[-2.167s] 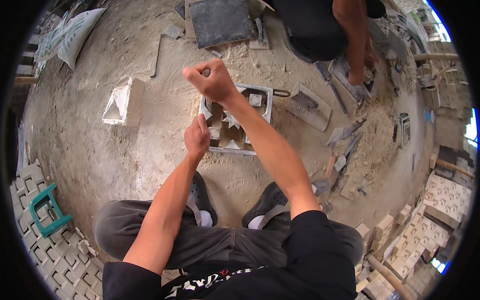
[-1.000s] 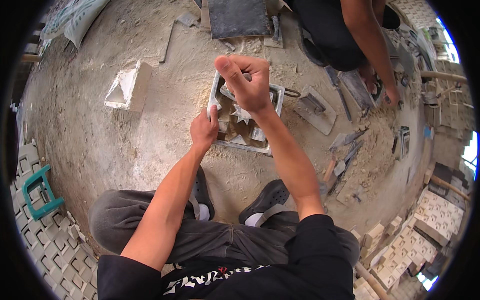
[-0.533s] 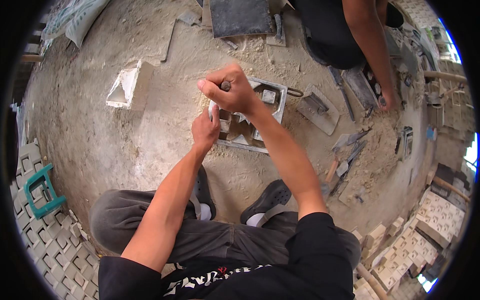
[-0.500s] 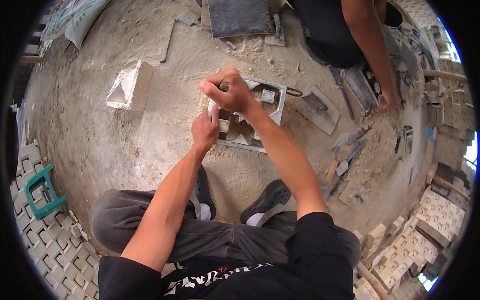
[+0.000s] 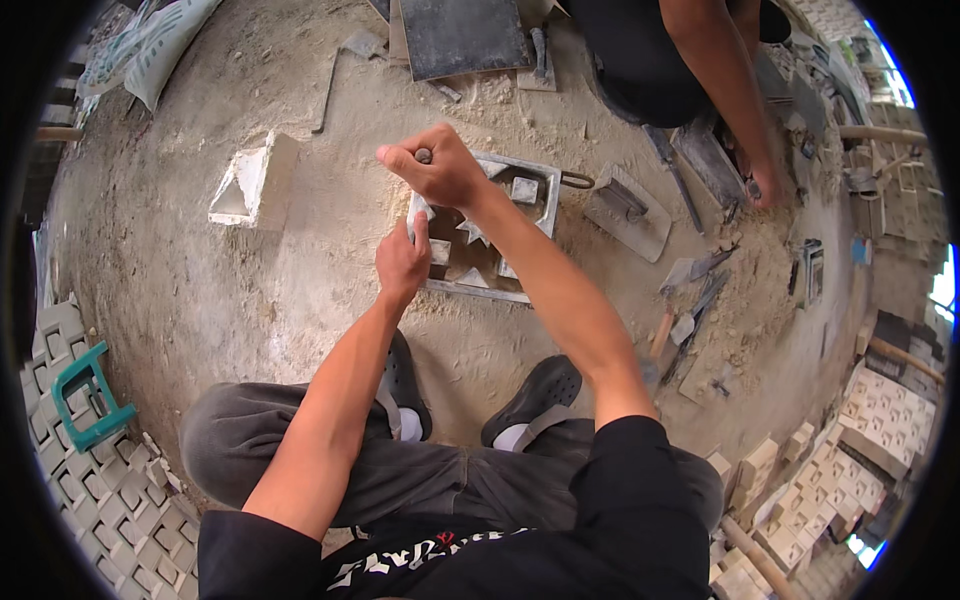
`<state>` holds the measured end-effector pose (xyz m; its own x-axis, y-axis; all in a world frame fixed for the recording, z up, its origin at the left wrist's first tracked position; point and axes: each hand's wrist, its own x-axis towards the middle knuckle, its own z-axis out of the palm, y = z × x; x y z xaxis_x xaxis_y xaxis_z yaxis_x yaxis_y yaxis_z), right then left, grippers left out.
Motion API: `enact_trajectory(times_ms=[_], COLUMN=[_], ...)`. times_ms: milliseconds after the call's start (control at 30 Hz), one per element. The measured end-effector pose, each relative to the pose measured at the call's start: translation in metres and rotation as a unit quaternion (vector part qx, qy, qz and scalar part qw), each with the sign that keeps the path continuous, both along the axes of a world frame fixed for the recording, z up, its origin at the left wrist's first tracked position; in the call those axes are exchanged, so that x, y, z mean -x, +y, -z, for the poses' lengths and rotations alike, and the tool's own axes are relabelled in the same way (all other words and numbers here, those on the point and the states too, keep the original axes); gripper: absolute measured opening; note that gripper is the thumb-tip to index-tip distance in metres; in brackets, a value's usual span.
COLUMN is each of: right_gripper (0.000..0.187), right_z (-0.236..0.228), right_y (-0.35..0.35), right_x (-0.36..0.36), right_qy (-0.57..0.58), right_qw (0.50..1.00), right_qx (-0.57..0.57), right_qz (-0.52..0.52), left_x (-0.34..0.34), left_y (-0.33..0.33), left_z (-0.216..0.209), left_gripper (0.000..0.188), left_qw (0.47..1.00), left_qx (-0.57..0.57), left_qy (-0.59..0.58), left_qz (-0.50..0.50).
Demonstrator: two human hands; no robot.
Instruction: The person places small decorative stone pieces into a star-shaped mold by hand and then brushes away excess dust or sand using a small green-handled brush.
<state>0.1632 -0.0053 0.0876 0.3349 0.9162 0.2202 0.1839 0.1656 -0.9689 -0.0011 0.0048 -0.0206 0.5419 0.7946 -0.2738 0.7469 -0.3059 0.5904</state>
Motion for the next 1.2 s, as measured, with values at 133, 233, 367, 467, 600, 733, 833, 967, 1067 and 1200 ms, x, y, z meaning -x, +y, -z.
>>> enact_trajectory(times_ms=[133, 233, 367, 467, 600, 733, 833, 967, 1067, 1200], right_gripper=[0.044, 0.045, 0.046, 0.045, 0.046, 0.046, 0.045, 0.043, 0.041, 0.047], right_z=[-0.03, 0.015, -0.004, -0.016, 0.018, -0.01, -0.032, 0.03, 0.005, -0.016], right_y=[-0.018, -0.011, -0.004, -0.015, -0.017, -0.015, -0.021, -0.023, -0.025, -0.032], right_x=[0.003, 0.006, 0.006, 0.01, 0.02, 0.022, 0.028, 0.036, 0.035, 0.049], right_qy=[0.035, -0.013, 0.031, 0.075, 0.073, 0.062, 0.057, 0.027, 0.119, 0.097], right_qw=[0.996, 0.998, 0.996, 0.988, 0.984, 0.983, 0.972, 0.965, 0.964, 0.944], right_qx=[-0.038, -0.017, -0.053, -0.048, -0.014, -0.033, -0.024, -0.018, -0.028, -0.069], right_qz=[0.067, 0.059, 0.062, 0.123, 0.16, 0.17, 0.229, 0.259, 0.236, 0.309], left_x=[-0.006, -0.008, 0.002, -0.002, -0.006, 0.0, -0.003, -0.001, 0.002, 0.003], left_y=[-0.005, -0.009, -0.001, -0.003, -0.006, -0.002, -0.003, -0.008, -0.001, -0.002], left_z=[-0.008, -0.005, 0.0, -0.004, -0.001, 0.003, 0.004, 0.016, 0.023, 0.016], left_gripper=[0.056, 0.056, 0.056, 0.057, 0.057, 0.058, 0.059, 0.061, 0.06, 0.057], left_qw=[1.0, 1.0, 1.0, 1.0, 1.0, 1.0, 0.999, 0.999, 0.999, 0.998], left_qx=[0.005, 0.009, -0.001, 0.002, 0.012, 0.007, 0.011, 0.01, -0.007, 0.003], left_qy=[0.017, 0.006, 0.002, 0.009, 0.009, -0.014, -0.008, 0.0, 0.003, 0.025], left_qz=[0.005, 0.01, 0.006, 0.007, 0.002, -0.013, -0.031, -0.039, -0.042, -0.051])
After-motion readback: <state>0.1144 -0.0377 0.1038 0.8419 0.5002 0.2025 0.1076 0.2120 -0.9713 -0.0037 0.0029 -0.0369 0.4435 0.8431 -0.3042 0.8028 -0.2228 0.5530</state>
